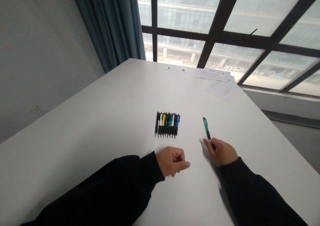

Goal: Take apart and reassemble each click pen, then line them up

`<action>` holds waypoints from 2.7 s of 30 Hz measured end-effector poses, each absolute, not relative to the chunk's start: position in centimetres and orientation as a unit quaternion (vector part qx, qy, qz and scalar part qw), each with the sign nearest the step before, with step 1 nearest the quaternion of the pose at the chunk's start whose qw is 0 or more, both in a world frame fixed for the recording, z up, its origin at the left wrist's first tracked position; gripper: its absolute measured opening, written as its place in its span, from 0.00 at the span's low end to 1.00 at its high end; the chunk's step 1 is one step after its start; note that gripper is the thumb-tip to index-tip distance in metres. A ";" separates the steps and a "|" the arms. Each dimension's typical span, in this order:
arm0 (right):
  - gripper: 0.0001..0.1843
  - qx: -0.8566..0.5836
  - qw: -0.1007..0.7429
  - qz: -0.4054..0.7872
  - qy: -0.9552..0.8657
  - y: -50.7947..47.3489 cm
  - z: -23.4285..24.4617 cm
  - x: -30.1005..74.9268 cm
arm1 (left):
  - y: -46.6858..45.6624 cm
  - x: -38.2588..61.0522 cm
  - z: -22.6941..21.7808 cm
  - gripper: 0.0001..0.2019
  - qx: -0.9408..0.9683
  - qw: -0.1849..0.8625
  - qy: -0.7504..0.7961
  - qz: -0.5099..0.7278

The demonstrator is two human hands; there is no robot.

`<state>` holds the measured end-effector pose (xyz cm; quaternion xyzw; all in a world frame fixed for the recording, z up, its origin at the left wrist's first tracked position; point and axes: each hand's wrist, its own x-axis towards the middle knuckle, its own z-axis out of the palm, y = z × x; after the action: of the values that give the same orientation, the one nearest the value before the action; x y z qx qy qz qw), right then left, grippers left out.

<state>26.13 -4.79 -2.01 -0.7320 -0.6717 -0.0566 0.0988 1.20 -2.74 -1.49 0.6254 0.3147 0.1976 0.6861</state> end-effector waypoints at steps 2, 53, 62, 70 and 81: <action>0.25 -0.694 0.144 -0.050 -0.703 -4.8 -2.2 25.1 | -2.9 0.7 -1.1 0.25 0.700 0.652 0.238 0.165; 0.13 -0.580 0.487 0.369 -0.538 -6.4 -2.0 21.2 | 1.2 -4.3 -2.3 0.21 0.514 0.654 0.380 0.405; 0.15 -0.586 0.502 0.407 -0.489 -6.0 -1.8 21.6 | 1.1 -4.1 -2.1 0.16 0.513 0.652 0.390 0.399; 0.16 -0.604 0.499 0.394 -0.481 -6.0 -1.8 21.6 | 1.1 -4.0 -2.0 0.13 0.525 0.626 0.404 0.411; 0.17 -0.595 0.478 0.416 -0.494 -5.8 -2.4 22.0 | 1.1 -4.1 -2.6 0.13 0.534 0.602 0.419 0.421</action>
<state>22.05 -5.79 -2.38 -0.5954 -0.4940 0.4160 0.4779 -4.10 1.10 -2.64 0.5340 0.4191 0.4211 0.6016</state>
